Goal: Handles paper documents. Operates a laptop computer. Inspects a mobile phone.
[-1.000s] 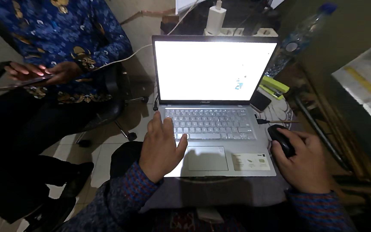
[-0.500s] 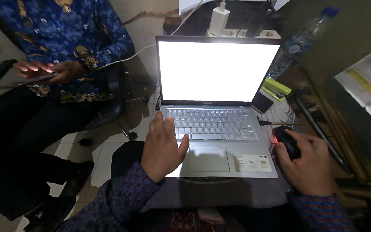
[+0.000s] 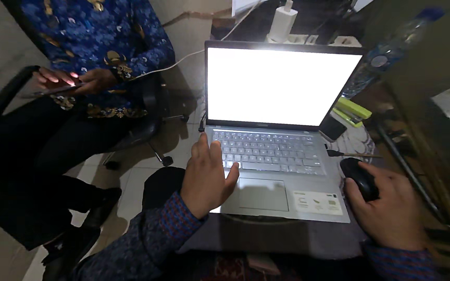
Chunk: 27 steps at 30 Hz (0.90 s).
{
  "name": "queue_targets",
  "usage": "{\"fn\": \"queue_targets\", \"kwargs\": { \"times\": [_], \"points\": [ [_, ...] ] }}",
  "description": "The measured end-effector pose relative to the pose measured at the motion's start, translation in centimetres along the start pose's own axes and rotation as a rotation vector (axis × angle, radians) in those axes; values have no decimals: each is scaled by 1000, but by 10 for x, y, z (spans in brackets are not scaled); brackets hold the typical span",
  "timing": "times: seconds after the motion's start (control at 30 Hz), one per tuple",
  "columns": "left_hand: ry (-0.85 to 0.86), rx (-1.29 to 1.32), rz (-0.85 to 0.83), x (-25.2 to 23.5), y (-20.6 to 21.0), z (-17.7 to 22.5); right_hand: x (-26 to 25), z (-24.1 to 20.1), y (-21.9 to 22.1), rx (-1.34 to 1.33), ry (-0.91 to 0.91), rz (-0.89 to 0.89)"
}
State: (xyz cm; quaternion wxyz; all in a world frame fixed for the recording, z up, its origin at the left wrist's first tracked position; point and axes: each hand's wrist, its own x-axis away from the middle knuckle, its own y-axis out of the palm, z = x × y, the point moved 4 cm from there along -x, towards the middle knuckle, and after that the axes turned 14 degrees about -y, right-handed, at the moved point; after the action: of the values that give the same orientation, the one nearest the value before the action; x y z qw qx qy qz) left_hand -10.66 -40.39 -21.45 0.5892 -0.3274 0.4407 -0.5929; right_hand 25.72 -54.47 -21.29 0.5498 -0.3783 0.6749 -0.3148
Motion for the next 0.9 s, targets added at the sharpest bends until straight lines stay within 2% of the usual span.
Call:
{"fn": "queue_targets", "kwargs": {
  "times": [0.9],
  "points": [
    [9,-16,6,-1,0,0,-1,-2,1,-2,0,-1]
  ]
}}
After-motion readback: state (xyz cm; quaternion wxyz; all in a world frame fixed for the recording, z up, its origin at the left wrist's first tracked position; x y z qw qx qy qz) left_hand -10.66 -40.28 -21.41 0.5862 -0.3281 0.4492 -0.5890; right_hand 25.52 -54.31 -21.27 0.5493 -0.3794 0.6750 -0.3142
